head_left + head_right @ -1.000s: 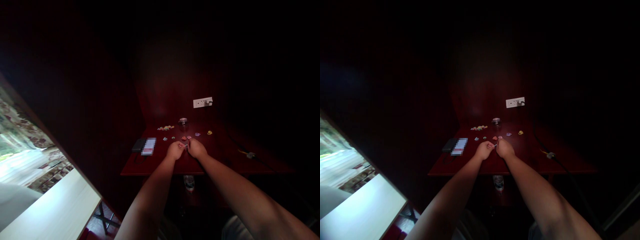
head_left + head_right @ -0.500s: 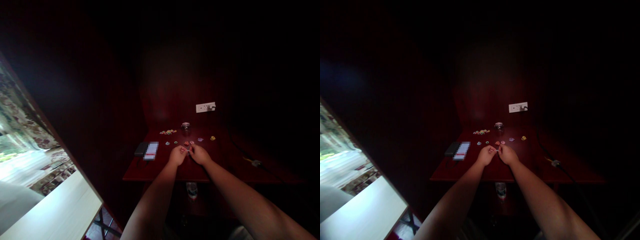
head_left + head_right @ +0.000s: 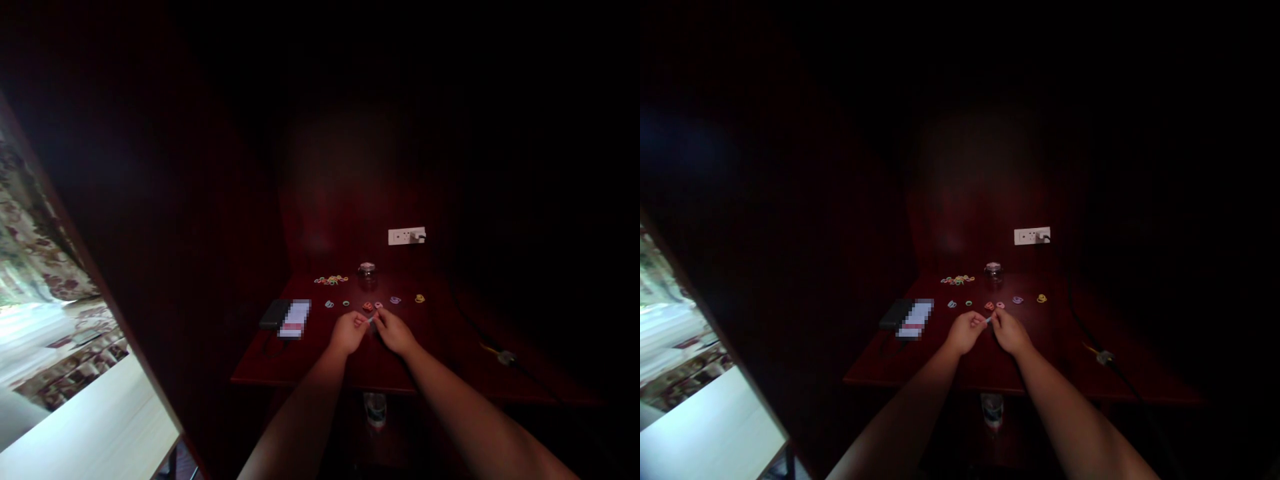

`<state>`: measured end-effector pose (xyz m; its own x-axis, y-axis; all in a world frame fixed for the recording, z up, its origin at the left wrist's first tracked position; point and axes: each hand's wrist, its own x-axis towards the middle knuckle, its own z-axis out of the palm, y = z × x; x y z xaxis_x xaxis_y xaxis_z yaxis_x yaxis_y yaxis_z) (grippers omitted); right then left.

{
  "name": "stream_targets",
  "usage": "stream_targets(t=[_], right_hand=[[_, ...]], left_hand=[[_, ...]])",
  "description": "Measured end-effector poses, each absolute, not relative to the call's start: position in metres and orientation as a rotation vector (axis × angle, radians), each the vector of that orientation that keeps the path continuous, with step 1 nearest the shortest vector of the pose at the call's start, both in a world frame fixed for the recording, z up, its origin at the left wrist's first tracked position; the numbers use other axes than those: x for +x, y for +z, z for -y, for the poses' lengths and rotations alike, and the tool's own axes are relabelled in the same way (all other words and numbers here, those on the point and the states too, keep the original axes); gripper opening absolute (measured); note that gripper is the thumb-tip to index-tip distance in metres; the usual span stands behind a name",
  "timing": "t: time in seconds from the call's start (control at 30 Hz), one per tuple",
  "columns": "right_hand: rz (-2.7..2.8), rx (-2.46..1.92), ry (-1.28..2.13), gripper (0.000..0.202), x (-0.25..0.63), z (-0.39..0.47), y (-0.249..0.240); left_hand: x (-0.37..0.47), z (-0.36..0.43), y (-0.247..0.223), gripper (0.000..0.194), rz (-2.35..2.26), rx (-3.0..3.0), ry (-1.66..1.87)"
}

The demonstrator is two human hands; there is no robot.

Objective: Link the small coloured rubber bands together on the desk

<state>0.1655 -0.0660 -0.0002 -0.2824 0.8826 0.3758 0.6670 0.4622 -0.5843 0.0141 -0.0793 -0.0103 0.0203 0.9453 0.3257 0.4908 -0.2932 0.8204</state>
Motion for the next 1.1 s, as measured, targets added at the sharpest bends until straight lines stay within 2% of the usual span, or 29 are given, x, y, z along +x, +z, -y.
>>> stream_targets(t=[0.17,0.53,0.87,1.1], right_hand=[[2.008,-1.245,0.440,0.027,0.167,0.063,0.001],[2.023,-1.184,0.555,0.027,0.164,0.050,-0.005],[2.143,-1.051,0.553,0.028,0.150,0.012,-0.004],[2.074,-0.912,0.831,0.028,0.144,-0.001,-0.002]], left_hand=[[0.015,0.080,-0.009,0.016,-1.451,1.789,1.224],[0.014,0.082,-0.009,0.020,-1.454,1.766,1.274],[0.015,0.076,-0.011,0.016,-1.608,1.723,1.300],[0.016,0.080,-0.004,0.014,-1.636,1.650,1.248]])
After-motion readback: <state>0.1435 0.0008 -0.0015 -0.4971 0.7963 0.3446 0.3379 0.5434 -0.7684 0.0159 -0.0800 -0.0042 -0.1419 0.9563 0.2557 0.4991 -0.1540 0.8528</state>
